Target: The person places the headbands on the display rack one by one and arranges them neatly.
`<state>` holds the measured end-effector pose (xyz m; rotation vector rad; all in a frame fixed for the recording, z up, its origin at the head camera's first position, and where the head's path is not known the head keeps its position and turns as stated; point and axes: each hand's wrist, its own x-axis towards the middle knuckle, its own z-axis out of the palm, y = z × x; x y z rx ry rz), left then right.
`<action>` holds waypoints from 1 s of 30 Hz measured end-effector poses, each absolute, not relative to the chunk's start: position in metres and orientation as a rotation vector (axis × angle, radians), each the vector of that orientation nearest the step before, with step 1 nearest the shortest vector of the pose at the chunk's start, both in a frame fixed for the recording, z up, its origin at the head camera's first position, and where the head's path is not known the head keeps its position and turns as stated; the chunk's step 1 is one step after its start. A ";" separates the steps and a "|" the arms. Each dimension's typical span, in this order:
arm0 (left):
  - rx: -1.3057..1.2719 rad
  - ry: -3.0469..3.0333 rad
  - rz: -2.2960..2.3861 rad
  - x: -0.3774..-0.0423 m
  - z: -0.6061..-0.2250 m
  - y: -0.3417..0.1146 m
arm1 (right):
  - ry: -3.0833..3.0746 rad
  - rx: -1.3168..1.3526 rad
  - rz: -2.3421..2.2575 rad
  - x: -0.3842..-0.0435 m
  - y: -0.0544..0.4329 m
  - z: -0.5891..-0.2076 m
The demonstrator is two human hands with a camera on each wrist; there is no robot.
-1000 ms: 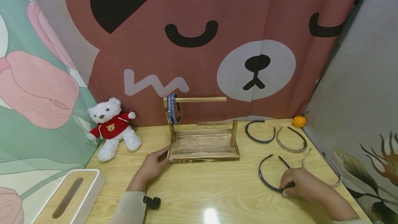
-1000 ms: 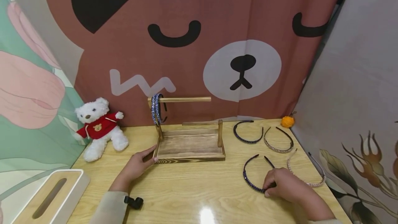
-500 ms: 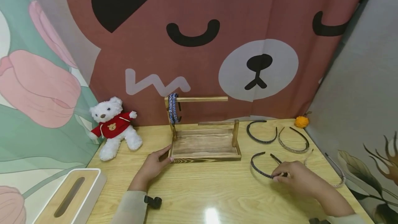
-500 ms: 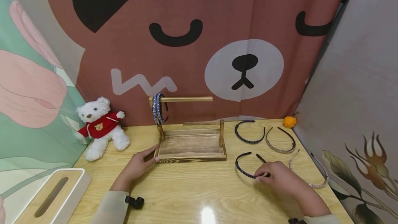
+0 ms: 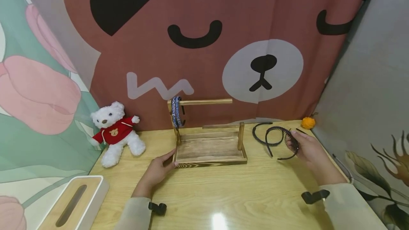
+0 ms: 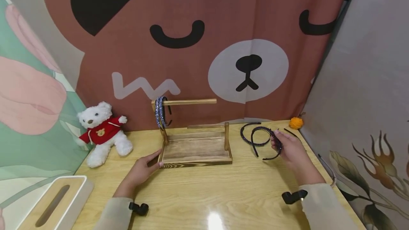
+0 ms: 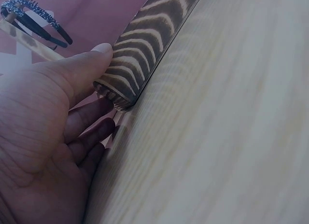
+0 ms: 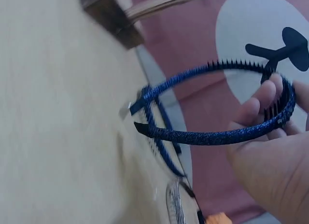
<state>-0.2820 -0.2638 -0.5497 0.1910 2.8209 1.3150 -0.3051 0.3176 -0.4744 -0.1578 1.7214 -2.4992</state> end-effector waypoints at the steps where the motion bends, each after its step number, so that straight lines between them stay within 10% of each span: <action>1: 0.189 2.824 1.315 -0.282 -0.551 -0.264 | 1.609 -0.157 -2.549 -0.310 0.316 -0.472; 30: 0.181 2.827 1.329 -0.279 -0.549 -0.264 | 1.859 -0.014 -2.671 -0.375 0.225 -0.370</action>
